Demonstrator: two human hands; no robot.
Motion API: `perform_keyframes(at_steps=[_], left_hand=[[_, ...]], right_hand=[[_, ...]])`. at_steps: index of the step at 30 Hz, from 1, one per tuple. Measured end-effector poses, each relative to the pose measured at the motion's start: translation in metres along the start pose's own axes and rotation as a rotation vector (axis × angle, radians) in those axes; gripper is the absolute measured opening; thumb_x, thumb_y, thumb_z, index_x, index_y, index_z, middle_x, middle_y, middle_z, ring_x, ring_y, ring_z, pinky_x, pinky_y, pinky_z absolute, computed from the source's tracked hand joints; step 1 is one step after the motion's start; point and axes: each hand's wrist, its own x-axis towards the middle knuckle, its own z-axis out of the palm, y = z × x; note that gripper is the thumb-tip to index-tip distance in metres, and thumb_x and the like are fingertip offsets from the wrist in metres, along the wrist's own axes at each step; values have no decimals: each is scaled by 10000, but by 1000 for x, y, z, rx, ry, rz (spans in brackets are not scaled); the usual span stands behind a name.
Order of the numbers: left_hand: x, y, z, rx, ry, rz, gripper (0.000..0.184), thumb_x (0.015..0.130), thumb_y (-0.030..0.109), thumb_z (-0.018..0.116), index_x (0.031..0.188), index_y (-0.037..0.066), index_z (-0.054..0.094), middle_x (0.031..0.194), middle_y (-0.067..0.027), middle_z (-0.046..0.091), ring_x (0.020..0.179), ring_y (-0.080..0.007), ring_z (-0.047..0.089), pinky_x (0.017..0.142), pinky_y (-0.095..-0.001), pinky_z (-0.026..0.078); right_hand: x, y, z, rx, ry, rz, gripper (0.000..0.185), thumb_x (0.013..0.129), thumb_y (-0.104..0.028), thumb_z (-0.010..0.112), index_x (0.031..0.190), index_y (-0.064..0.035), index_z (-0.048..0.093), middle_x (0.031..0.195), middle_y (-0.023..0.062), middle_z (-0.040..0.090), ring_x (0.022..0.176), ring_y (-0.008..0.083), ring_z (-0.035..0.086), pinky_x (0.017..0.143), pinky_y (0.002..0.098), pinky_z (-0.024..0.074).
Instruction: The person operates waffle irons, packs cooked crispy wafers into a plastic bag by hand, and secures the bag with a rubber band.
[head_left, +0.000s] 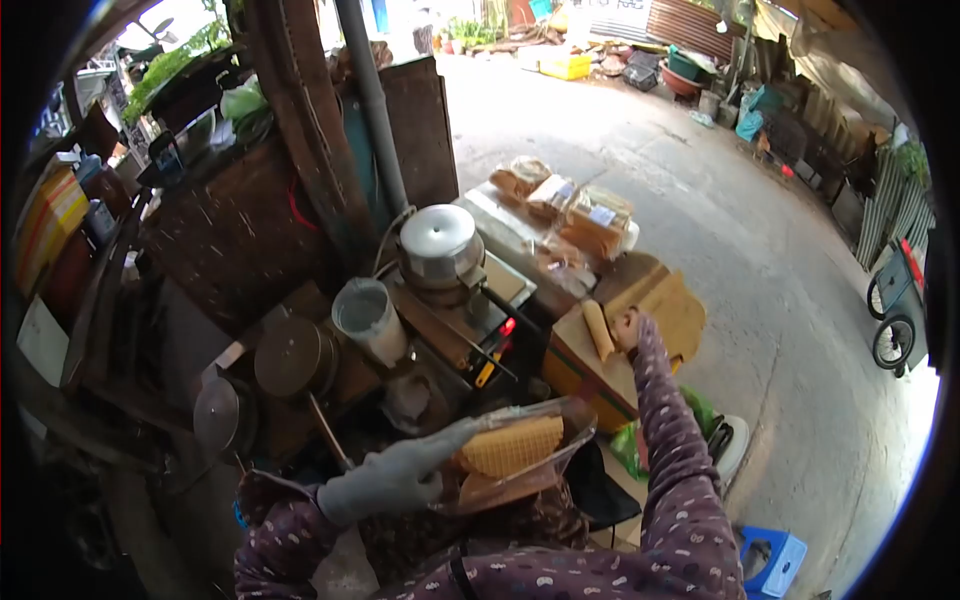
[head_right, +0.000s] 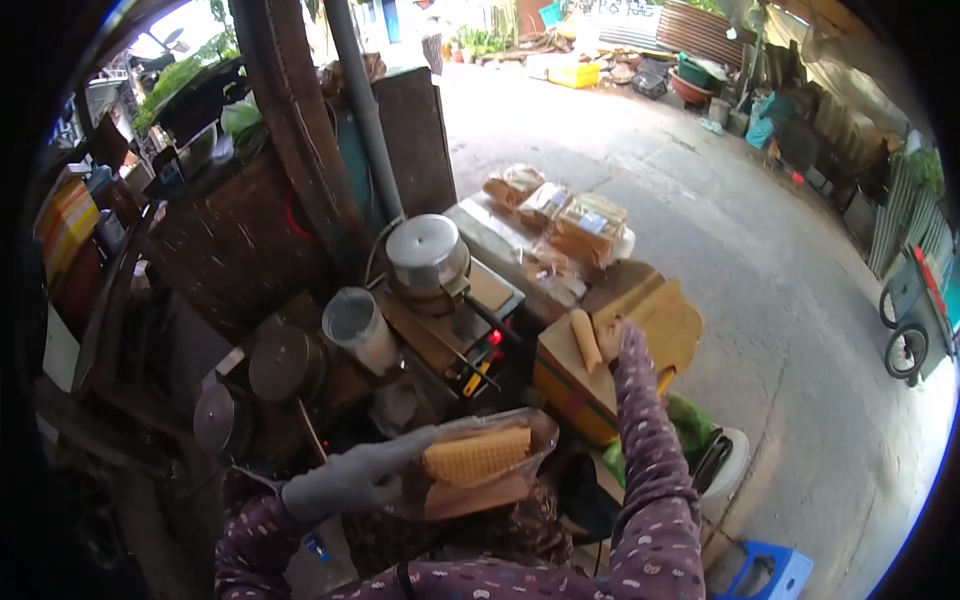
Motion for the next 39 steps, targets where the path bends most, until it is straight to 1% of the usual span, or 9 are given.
perform_keyframes(at_steps=[6,10,13,16,18,19,21,25,39], left_hand=[[3,-2,0,-2,3,-14,716,739,-35,463,1418,86,271,1379,-189,409,927,-248,607,770,-261,467],[6,9,-5,-60,-75,-132,729,733,-37,447,1424,99,261,1416,-169,365,951,-223,603,771,-254,467],[7,-9,5,-5,-46,-82,730,734,-38,449,1425,102,260,1422,-163,358,1014,-214,589,809,-268,464],[10,-10,9,-7,37,23,730,728,1,483,1417,117,273,1331,-214,439,848,-300,613,700,-321,495],[13,-8,6,12,70,31,703,730,-1,482,1402,88,297,1319,-233,442,962,-320,594,786,-325,484],[12,-7,9,3,69,28,690,731,-1,482,1395,74,308,1313,-243,444,1018,-330,585,829,-327,479],[12,3,7,24,19,-4,672,727,-9,479,1379,39,323,1316,-251,435,1107,-341,533,898,-331,444],[15,9,4,8,-19,-59,647,718,-26,467,1353,-11,345,1319,-256,431,1185,-348,477,959,-329,404],[18,4,-1,-25,-2,-155,666,735,-32,455,1384,38,321,1104,-221,573,893,-243,611,809,-300,453]], right_hand=[[-26,-21,25,-283,97,-292,550,747,-467,644,1009,15,598,1009,254,595,969,384,560,878,441,423],[-7,-48,6,-375,-441,-168,484,751,-351,648,1053,21,581,1003,231,599,986,388,549,925,448,408],[5,-17,52,-350,-369,-142,366,742,-254,607,987,19,609,952,226,616,963,384,564,901,437,426],[-19,9,63,-237,74,-372,307,720,-169,564,952,24,621,908,238,626,951,383,571,855,435,444],[-4,18,59,82,-69,-109,302,714,-190,614,930,21,627,818,238,634,789,382,608,671,419,494],[6,43,62,508,-417,-4,227,751,-220,635,850,-15,620,679,140,608,639,298,595,571,373,488],[-4,22,-2,1183,-547,405,99,854,-144,563,831,-48,564,700,11,538,636,181,564,576,354,501],[-17,1,-60,1737,-575,301,324,867,-136,557,1148,19,514,1017,83,594,920,184,586,791,331,485],[-90,-180,-189,1367,-708,-352,474,793,-11,584,1242,12,433,1138,112,557,1001,204,583,829,321,499]])
